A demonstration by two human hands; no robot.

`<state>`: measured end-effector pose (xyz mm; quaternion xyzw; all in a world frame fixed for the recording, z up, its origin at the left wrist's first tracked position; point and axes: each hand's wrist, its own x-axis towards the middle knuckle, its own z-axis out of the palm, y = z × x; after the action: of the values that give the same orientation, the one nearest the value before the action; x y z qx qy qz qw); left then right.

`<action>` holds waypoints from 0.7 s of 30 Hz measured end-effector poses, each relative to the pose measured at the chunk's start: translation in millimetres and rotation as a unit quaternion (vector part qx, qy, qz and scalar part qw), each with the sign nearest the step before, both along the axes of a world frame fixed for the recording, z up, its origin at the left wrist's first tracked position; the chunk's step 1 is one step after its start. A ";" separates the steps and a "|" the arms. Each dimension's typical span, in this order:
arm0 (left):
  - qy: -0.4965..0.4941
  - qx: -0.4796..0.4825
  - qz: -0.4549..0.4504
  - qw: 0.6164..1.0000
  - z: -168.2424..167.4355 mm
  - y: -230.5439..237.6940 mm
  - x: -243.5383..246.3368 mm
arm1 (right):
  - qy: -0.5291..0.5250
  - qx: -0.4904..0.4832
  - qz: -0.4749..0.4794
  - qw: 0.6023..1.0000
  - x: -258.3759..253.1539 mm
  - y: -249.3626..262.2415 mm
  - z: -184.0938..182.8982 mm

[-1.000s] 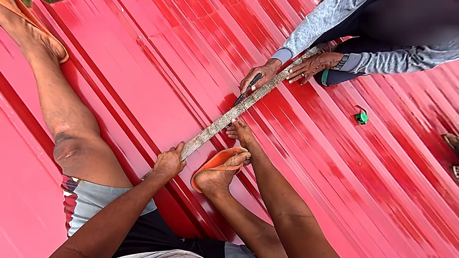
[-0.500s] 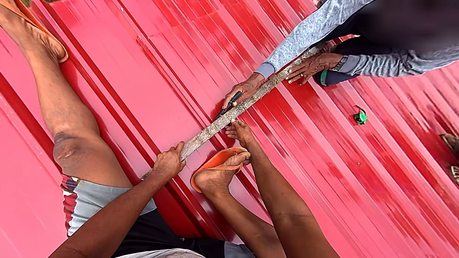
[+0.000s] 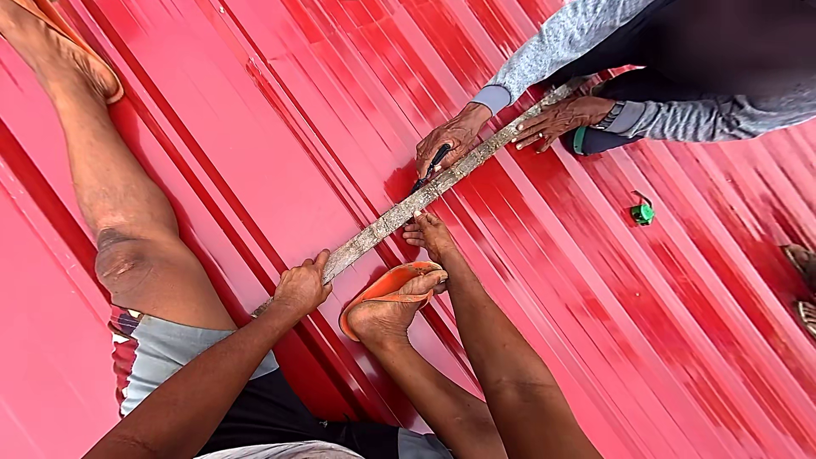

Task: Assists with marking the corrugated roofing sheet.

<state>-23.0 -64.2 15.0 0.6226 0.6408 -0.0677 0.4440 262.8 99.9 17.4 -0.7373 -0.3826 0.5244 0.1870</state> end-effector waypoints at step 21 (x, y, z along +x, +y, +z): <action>0.003 0.001 -0.003 1.000 0.4 0.2 0.4 | 0.005 -0.001 -0.002 1.000 -0.1 0.0 0.9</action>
<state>-22.6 -64.0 15.5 0.6244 0.6405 -0.0704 0.4416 262.7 99.9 18.3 -0.7355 -0.3802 0.5279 0.1891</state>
